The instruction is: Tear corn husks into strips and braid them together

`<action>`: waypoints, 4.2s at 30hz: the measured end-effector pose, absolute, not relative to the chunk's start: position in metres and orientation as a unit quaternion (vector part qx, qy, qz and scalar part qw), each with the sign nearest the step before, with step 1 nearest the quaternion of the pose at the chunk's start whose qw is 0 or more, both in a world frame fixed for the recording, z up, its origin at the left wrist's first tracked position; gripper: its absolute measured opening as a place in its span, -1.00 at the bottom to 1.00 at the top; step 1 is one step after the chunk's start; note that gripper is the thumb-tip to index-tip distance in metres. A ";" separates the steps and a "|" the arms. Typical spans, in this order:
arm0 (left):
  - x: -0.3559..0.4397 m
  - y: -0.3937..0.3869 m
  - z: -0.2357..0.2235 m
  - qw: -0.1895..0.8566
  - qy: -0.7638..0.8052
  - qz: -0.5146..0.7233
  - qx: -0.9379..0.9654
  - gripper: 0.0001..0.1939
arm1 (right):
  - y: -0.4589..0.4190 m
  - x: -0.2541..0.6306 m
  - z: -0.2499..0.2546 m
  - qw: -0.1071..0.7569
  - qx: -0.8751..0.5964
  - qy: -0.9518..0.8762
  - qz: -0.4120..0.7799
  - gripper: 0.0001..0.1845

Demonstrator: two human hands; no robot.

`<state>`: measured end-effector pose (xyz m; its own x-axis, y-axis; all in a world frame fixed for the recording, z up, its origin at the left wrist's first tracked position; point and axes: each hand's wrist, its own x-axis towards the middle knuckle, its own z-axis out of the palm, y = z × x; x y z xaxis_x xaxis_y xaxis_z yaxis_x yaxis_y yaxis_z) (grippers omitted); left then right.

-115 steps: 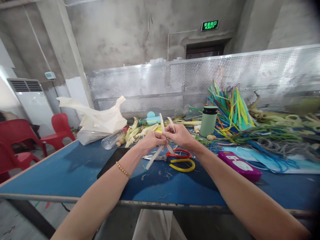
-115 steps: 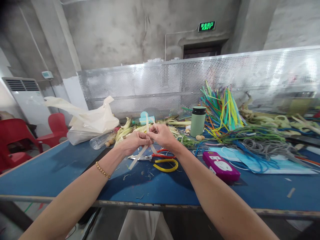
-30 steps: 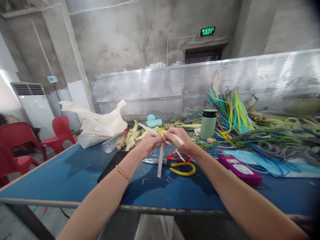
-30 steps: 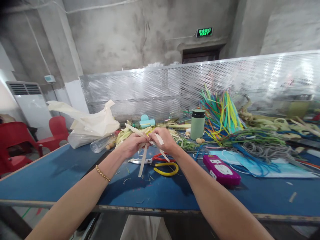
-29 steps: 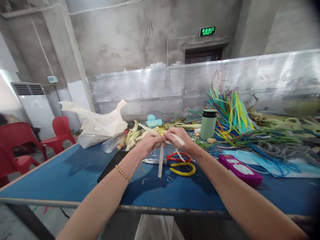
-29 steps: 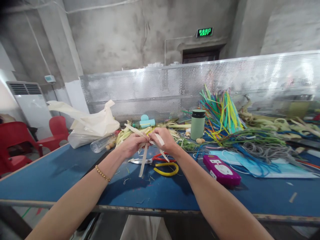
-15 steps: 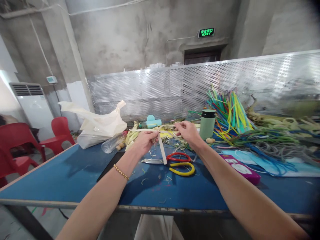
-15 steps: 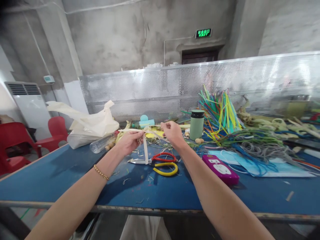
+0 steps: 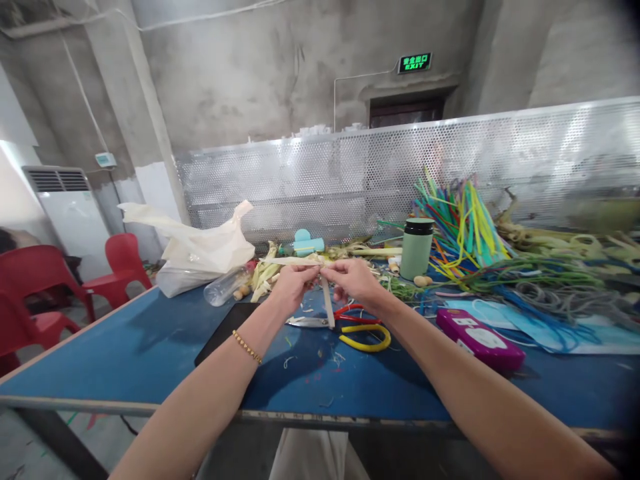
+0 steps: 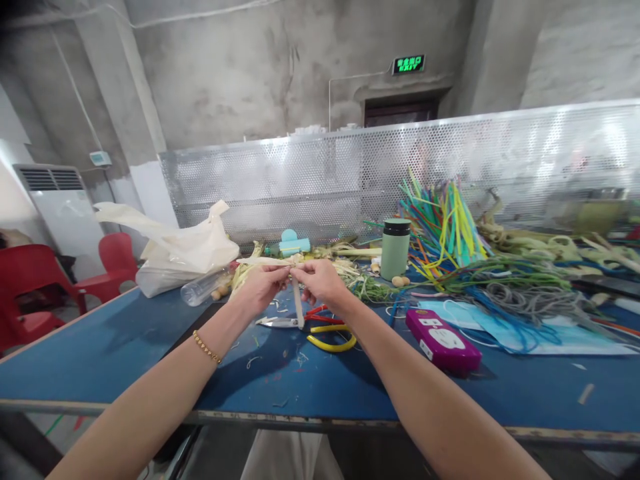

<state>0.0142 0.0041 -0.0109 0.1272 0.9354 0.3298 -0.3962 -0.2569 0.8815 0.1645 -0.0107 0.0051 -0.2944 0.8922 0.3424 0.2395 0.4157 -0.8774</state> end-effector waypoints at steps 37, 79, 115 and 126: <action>0.020 -0.002 -0.010 0.591 0.220 0.600 0.492 -0.77 | -0.012 0.150 0.005 0.533 -0.369 -0.667 0.367 -0.80; 0.018 -0.002 -0.006 0.554 0.226 0.583 0.549 -0.86 | -0.011 0.166 0.016 0.490 -0.393 -0.726 0.282 -0.88; 0.012 0.000 -0.007 0.508 0.281 0.551 0.600 -0.73 | 0.001 0.179 0.014 0.471 -0.377 -0.774 0.192 -0.74; 0.012 -0.008 0.001 0.535 0.266 0.532 0.600 -0.76 | -0.005 0.180 0.021 0.427 -0.359 -0.828 0.051 -0.81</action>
<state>0.0120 -0.0076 0.0009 0.2930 0.8882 0.3539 -0.2497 -0.2861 0.9251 0.1797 -0.0054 0.0211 -0.3773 0.6379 0.6714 0.5515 0.7372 -0.3904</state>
